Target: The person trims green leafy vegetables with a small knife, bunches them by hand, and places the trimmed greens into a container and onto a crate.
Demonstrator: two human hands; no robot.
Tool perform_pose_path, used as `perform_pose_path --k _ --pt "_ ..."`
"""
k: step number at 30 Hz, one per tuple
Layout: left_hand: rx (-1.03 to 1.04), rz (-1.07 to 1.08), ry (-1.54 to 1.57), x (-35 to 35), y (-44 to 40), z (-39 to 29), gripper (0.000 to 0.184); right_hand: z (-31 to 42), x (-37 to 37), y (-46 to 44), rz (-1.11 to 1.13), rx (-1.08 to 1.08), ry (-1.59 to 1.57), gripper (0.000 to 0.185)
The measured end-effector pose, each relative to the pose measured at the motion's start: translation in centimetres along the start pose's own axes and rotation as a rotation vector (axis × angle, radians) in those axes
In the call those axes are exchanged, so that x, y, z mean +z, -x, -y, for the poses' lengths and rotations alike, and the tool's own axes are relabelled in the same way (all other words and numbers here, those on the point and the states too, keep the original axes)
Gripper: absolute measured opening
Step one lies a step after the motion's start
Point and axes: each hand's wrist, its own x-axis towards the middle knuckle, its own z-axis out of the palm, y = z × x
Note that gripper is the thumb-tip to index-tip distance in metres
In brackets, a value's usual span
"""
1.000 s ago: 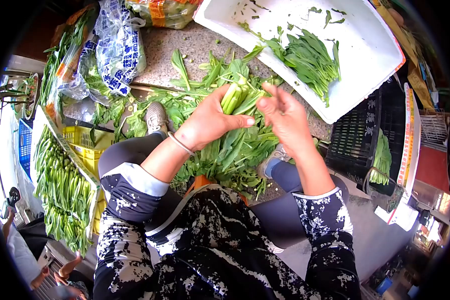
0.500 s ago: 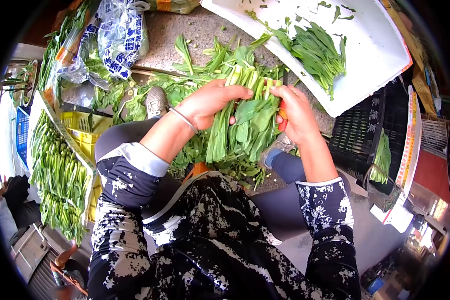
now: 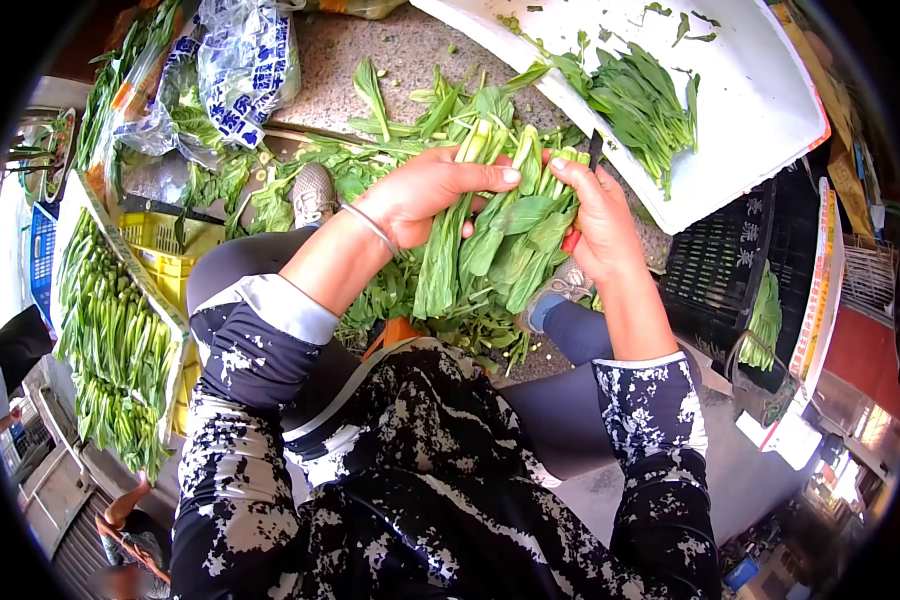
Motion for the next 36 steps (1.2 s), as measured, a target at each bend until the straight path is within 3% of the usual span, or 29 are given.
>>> perform_pose_path --k 7,10,14,19,22,25,26,36 --pt "0.014 0.055 -0.127 -0.1 -0.2 0.5 0.021 -0.4 0.9 0.3 0.038 -0.065 0.111 0.027" --pt "0.037 0.202 -0.149 -0.5 -0.1 0.3 0.038 0.4 0.4 0.5 0.148 -0.023 0.181 0.027" --pt "0.144 0.147 -0.266 -0.3 0.1 0.0 0.06 1.0 -0.2 0.5 0.088 -0.084 0.096 0.028" --pt "0.178 0.148 -0.147 0.3 -0.5 0.4 0.055 -0.1 -0.2 0.1 0.155 -0.037 0.236 0.036" --pt "0.046 0.337 0.193 1.0 0.0 -0.1 0.046 -0.7 0.2 -0.2 0.058 -0.078 0.245 0.042" --pt "0.104 0.269 0.072 0.2 -0.7 0.7 0.042 -0.2 -0.1 -0.4 0.092 -0.009 0.226 0.044" --pt "0.093 0.337 0.113 -0.1 -1.1 0.9 0.039 -0.1 0.0 -0.4 0.039 -0.023 0.239 0.041" --pt "0.11 0.268 0.121 -0.8 -1.1 1.1 0.033 -0.2 -0.6 -0.9 0.075 -0.074 0.112 0.044"
